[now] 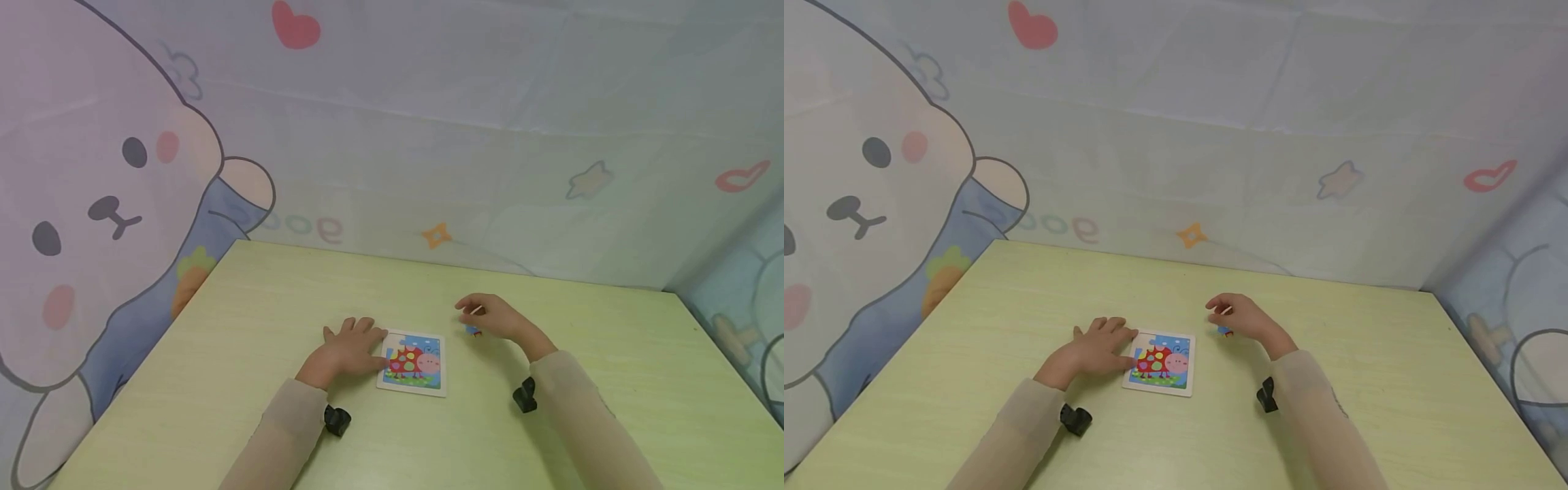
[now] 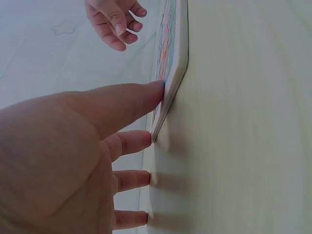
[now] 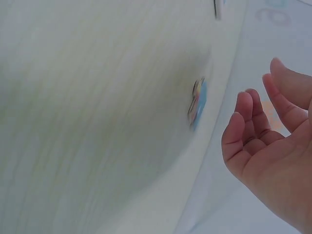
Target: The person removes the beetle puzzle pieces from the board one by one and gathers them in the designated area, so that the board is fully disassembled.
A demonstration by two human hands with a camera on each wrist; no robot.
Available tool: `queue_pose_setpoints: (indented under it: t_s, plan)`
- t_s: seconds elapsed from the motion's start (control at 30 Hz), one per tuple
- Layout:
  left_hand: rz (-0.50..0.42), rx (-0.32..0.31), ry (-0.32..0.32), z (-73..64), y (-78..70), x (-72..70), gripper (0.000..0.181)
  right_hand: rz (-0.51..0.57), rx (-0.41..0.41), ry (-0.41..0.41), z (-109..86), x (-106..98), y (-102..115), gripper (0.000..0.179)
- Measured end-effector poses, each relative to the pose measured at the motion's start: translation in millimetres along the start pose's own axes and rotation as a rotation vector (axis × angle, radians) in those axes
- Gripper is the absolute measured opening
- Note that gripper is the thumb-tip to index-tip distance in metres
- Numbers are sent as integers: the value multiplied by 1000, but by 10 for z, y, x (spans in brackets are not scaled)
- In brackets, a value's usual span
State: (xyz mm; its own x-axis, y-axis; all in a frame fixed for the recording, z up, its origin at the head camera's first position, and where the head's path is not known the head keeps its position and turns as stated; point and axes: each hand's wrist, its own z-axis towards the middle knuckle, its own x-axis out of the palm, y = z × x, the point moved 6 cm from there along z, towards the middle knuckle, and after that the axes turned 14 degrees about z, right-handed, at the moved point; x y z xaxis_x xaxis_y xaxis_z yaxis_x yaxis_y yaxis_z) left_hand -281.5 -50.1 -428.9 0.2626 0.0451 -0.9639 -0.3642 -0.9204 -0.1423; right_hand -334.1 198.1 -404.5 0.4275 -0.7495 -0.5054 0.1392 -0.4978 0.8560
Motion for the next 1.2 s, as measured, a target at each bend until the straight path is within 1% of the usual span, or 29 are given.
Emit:
queue_pose_setpoints:
  t_s: [0.1, 0.27, 0.6, 0.83, 0.97, 1.1, 1.2]
  plan:
    - [0, 0, -1, -3, -1, -2, 60, 17, -30, 9, 7, 76, 84, 32]
    - [-3, -5, 6, -7, 1, 8, 61, 5, -69, 27, 38, 218, 188, 31]
    - [-1, -3, 14, -5, 5, 7, 60, 10, -91, 82, 124, 490, 317, 34]
    - [7, 0, 12, -2, 10, -5, 61, 2, -58, 100, 167, 616, 352, 34]
    - [7, -1, 14, -5, 10, -7, 61, -27, -54, 114, 193, 676, 347, 32]
    - [6, 1, 14, -12, 7, -11, 61, -32, -45, 129, 217, 725, 337, 31]
    - [2, 6, 11, -15, 3, -12, 60, -33, -21, 139, 236, 752, 317, 30]
